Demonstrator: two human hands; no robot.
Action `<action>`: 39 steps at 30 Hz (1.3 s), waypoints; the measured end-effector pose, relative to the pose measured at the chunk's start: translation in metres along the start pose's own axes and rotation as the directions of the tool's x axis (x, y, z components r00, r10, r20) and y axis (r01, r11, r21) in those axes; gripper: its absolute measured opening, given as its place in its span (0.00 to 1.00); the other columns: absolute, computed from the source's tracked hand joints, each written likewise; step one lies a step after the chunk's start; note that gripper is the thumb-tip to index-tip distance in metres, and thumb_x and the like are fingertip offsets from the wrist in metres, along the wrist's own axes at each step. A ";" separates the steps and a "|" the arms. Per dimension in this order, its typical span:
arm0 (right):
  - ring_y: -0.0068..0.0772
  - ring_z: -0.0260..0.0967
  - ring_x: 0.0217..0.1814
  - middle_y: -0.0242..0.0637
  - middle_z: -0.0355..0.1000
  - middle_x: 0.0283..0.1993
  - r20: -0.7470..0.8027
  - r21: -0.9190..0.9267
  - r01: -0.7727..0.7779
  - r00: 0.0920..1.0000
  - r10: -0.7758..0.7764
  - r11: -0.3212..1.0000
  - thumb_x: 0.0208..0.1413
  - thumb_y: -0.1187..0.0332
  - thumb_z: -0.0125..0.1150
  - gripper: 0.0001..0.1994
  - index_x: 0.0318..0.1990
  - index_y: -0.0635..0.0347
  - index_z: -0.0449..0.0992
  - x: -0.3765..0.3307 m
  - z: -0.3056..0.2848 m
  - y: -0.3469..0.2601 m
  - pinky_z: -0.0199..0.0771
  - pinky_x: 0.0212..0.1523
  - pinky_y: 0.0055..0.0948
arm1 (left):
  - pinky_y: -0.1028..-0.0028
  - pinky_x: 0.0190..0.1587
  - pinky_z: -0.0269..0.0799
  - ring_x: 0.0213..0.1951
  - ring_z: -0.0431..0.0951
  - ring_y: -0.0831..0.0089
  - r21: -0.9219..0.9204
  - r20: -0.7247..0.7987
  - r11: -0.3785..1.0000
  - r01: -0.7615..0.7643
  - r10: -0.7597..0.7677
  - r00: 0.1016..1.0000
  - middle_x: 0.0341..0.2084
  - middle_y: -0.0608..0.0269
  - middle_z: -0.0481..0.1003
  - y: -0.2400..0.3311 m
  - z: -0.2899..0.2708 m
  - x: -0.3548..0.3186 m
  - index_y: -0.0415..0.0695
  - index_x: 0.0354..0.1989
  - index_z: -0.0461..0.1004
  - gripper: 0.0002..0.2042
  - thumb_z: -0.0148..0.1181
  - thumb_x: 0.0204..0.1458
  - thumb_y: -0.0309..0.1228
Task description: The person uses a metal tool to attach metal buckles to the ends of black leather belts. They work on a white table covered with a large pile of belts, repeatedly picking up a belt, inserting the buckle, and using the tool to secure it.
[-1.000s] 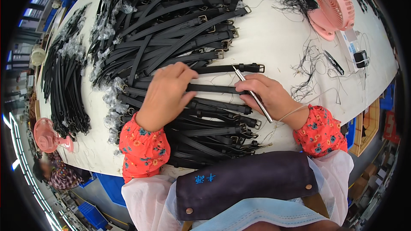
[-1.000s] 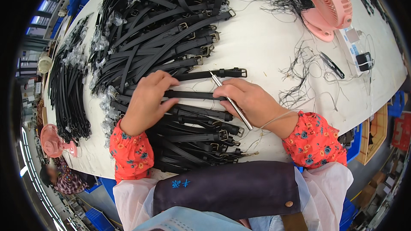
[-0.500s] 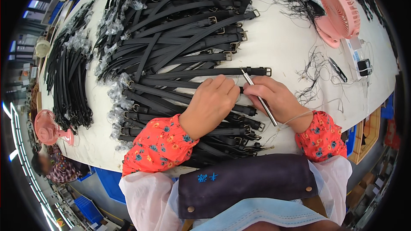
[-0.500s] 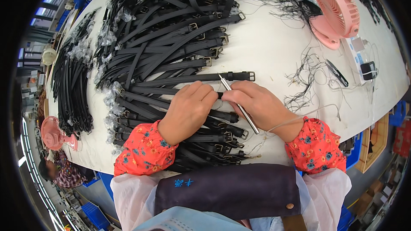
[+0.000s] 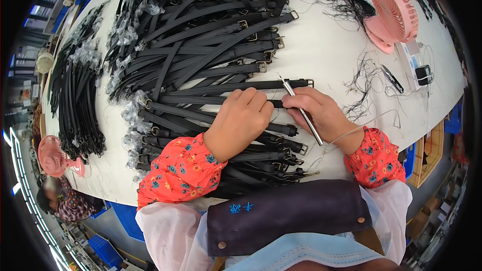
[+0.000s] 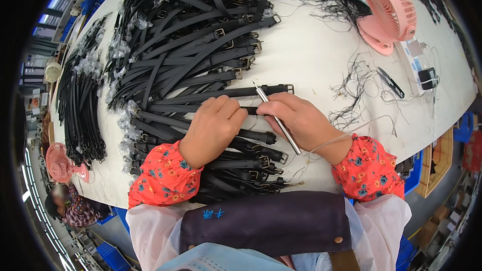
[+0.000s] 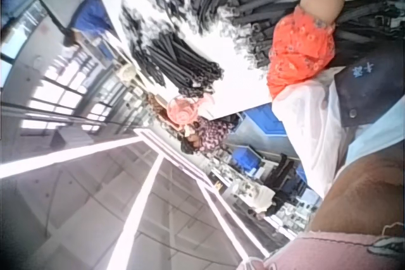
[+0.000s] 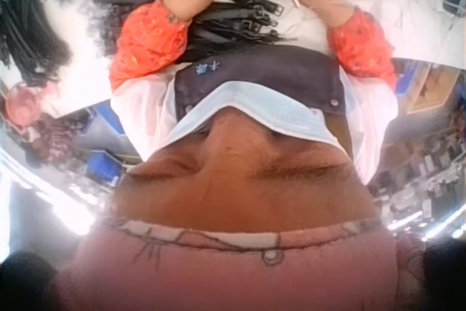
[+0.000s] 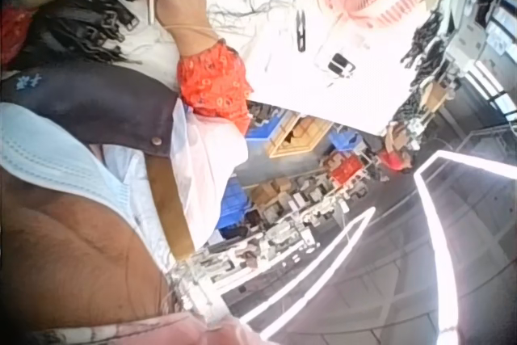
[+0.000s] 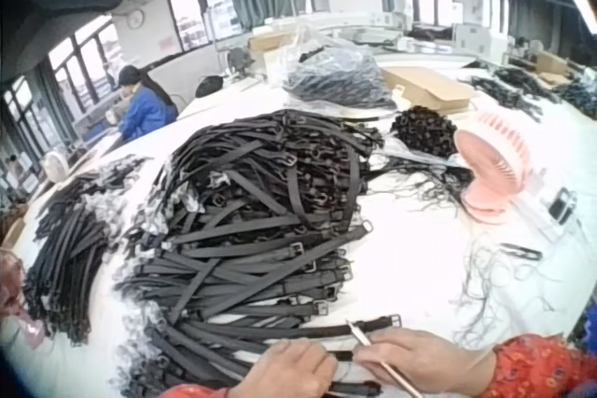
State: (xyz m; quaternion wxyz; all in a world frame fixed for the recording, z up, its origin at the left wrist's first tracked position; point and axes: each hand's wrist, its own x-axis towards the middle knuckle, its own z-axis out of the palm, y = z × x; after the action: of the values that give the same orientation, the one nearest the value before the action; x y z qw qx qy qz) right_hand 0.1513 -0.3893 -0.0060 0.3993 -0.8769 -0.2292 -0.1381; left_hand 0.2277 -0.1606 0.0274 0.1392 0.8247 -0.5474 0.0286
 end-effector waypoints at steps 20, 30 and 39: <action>0.46 0.77 0.42 0.43 0.75 0.46 -0.096 0.068 0.013 0.995 -0.006 0.998 0.50 0.82 0.68 0.20 0.50 0.54 0.74 0.001 0.000 -0.003 0.80 0.40 0.36 | 0.63 0.37 0.73 0.33 0.75 0.60 -0.154 -0.228 0.988 -0.021 -0.015 0.974 0.32 0.62 0.75 -0.007 0.011 -0.002 0.41 0.37 0.79 0.09 0.69 0.46 0.20; 0.46 0.77 0.41 0.44 0.75 0.46 -0.078 0.078 0.027 0.997 -0.021 0.997 0.50 0.82 0.69 0.21 0.51 0.54 0.75 0.000 0.000 -0.004 0.80 0.40 0.36 | 0.60 0.39 0.73 0.39 0.72 0.55 -0.418 -0.134 0.905 0.077 -0.145 0.980 0.33 0.56 0.72 -0.008 0.011 0.002 0.41 0.36 0.74 0.05 0.63 0.52 0.21; 0.48 0.76 0.42 0.45 0.75 0.46 -0.001 0.126 -0.107 0.994 0.108 0.986 0.55 0.81 0.65 0.21 0.55 0.54 0.72 -0.001 -0.002 -0.004 0.79 0.42 0.35 | 0.60 0.42 0.71 0.40 0.74 0.51 -0.476 -0.117 0.874 0.101 -0.177 0.977 0.34 0.55 0.74 -0.008 0.017 0.004 0.39 0.37 0.73 0.06 0.63 0.53 0.20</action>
State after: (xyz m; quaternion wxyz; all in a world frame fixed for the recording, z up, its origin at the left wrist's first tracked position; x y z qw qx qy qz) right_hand 0.1483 -0.3884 -0.0022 0.4614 -0.8606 -0.1884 -0.1054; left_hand 0.2347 -0.1654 0.0104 0.3782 0.7992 -0.4646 -0.0493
